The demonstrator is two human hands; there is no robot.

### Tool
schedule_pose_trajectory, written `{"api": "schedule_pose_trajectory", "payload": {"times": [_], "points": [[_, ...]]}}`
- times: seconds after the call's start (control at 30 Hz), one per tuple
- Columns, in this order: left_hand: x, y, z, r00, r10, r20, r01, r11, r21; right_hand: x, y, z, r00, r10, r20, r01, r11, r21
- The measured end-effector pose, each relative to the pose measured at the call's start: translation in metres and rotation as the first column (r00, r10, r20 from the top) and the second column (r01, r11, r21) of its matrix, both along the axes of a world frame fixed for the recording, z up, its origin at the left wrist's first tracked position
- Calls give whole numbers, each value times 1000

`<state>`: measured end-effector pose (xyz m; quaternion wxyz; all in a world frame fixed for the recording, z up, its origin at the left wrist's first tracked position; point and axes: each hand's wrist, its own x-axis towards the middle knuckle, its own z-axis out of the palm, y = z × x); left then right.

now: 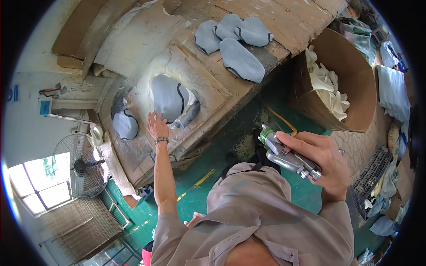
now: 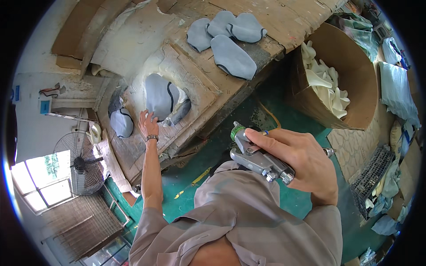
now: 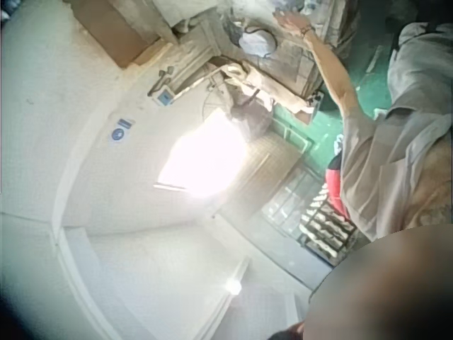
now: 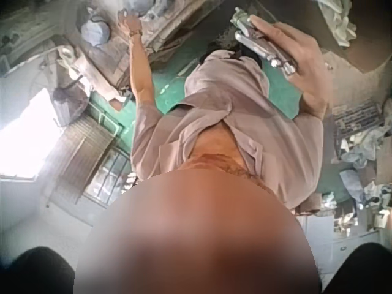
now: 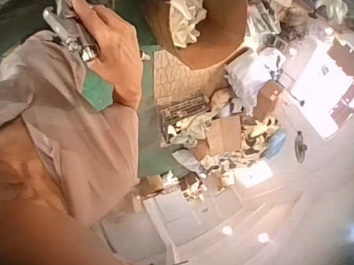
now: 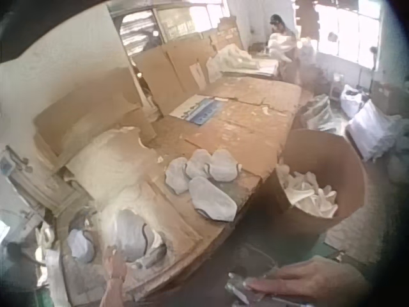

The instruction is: The recorder handles, sprays, and organizes shoe upper components onto a drying rack in a factory setting.

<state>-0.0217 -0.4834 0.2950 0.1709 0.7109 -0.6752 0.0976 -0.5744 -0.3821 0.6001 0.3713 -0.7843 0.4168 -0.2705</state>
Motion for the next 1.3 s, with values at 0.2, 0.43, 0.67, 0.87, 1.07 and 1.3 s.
{"api": "schedule_pose_trajectory", "payload": {"times": [0.2,0.43,0.67,0.87,1.07,1.3], "points": [[-10,-4,2,997,58,-56,-58,998,3,-10,1,-14,998,1,59,1,1000,-31],[-23,-5,24,996,44,82,-46,999,16,-27,10,-33,994,-87,71,85,996,29],[-27,-1,20,997,60,44,-64,994,88,-38,19,-42,991,-79,109,75,996,47],[-20,-36,75,990,37,136,-60,984,169,-41,9,-48,992,-105,63,102,993,55],[-94,-117,193,982,-105,157,115,992,-50,-40,1,-47,990,-136,24,136,991,7],[-191,-130,156,991,-86,100,113,945,-308,-42,6,-47,984,-176,-14,177,983,41]]}}
